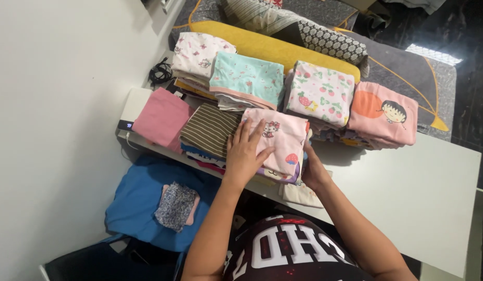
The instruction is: Fold baby clothes and organize them into a drawer.
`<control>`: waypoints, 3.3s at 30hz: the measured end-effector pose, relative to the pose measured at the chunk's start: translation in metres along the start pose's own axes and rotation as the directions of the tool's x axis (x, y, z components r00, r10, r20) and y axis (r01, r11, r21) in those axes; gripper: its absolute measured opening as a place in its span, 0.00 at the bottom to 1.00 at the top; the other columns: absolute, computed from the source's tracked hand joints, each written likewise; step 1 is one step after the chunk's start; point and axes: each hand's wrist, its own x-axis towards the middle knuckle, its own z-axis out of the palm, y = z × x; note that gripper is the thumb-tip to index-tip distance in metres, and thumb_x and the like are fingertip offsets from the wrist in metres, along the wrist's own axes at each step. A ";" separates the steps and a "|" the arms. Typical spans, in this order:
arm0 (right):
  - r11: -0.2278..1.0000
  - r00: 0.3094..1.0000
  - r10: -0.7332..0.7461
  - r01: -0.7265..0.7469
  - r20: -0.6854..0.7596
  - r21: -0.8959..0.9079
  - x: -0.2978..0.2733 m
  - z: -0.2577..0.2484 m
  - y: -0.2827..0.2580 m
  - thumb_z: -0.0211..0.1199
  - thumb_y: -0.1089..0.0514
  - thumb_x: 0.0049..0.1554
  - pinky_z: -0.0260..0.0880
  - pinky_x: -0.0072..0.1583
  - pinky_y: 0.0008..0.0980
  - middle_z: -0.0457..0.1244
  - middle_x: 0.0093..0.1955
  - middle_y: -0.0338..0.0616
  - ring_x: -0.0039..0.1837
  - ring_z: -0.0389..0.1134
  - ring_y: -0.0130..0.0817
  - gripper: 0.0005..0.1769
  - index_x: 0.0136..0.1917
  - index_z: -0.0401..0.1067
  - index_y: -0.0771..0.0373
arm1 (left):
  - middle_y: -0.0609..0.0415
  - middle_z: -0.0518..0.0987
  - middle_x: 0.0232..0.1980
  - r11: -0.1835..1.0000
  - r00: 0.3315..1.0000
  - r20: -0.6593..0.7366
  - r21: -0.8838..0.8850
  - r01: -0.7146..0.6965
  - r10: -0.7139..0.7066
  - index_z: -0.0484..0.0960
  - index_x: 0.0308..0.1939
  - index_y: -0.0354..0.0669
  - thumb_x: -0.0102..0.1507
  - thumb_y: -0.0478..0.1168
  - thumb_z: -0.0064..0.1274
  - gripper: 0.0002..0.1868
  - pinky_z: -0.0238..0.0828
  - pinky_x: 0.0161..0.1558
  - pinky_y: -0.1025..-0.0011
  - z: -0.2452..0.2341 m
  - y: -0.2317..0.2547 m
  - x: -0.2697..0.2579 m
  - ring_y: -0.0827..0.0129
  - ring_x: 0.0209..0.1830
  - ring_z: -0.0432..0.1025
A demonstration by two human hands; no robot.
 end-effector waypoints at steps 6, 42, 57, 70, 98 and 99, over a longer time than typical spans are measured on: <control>0.989 0.990 -0.111 0.119 0.088 -0.087 0.006 -0.019 0.020 0.54 0.40 0.61 0.63 0.71 0.44 0.55 0.78 0.43 0.76 0.58 0.40 0.40 0.81 0.49 0.53 | 0.45 0.58 0.79 1.000 1.000 -0.014 0.001 -0.013 0.013 0.60 0.78 0.60 0.61 0.63 0.57 0.44 0.54 0.67 0.35 -0.002 0.001 -0.003 0.48 0.79 0.53; 0.973 0.972 -0.049 -0.005 0.230 0.230 0.003 -0.005 0.032 0.71 0.47 0.54 0.74 0.64 0.49 0.64 0.68 0.58 0.64 0.71 0.46 0.42 0.74 0.60 0.69 | 0.47 0.81 0.57 -0.733 0.770 0.586 -0.636 0.242 -0.254 0.77 0.59 0.38 0.68 0.42 0.41 0.19 0.70 0.66 0.61 0.131 -0.045 -0.114 0.58 0.59 0.75; 0.957 0.983 -0.031 -0.024 0.183 0.290 -0.031 -0.031 0.019 0.68 0.43 0.53 0.77 0.50 0.60 0.65 0.65 0.58 0.60 0.72 0.53 0.40 0.71 0.62 0.64 | 0.46 0.73 0.69 -0.845 0.869 0.493 -0.477 0.242 -0.029 0.68 0.72 0.39 0.73 0.51 0.46 0.28 0.72 0.66 0.57 0.119 -0.013 -0.084 0.57 0.65 0.72; 0.964 0.973 0.137 -0.088 0.185 -0.253 -0.058 -0.083 -0.004 0.66 0.52 0.55 0.71 0.61 0.50 0.62 0.71 0.58 0.65 0.68 0.47 0.40 0.76 0.59 0.67 | 0.45 0.73 0.68 -0.557 0.935 0.351 -0.786 0.268 -0.046 0.67 0.72 0.38 0.72 0.51 0.47 0.29 0.72 0.64 0.60 -0.013 0.058 -0.050 0.58 0.63 0.72; -0.028 0.601 -0.797 0.066 0.062 -0.997 -0.283 0.076 0.070 0.60 0.59 0.52 0.34 0.76 0.64 0.47 0.78 0.54 0.81 0.43 0.58 0.32 0.70 0.61 0.58 | 0.44 0.73 0.65 0.275 0.749 0.229 -0.959 0.064 0.621 0.66 0.73 0.34 0.70 0.51 0.50 0.33 0.72 0.58 0.67 -0.057 0.146 -0.087 0.60 0.59 0.71; 0.023 0.595 -0.803 0.019 -0.007 -1.000 -0.293 0.074 0.073 0.60 0.61 0.51 0.36 0.75 0.62 0.46 0.79 0.55 0.82 0.42 0.58 0.32 0.69 0.62 0.55 | 0.44 0.73 0.65 0.285 0.716 0.223 -0.958 0.035 0.661 0.66 0.73 0.34 0.70 0.51 0.50 0.33 0.72 0.58 0.67 -0.059 0.160 -0.091 0.61 0.59 0.71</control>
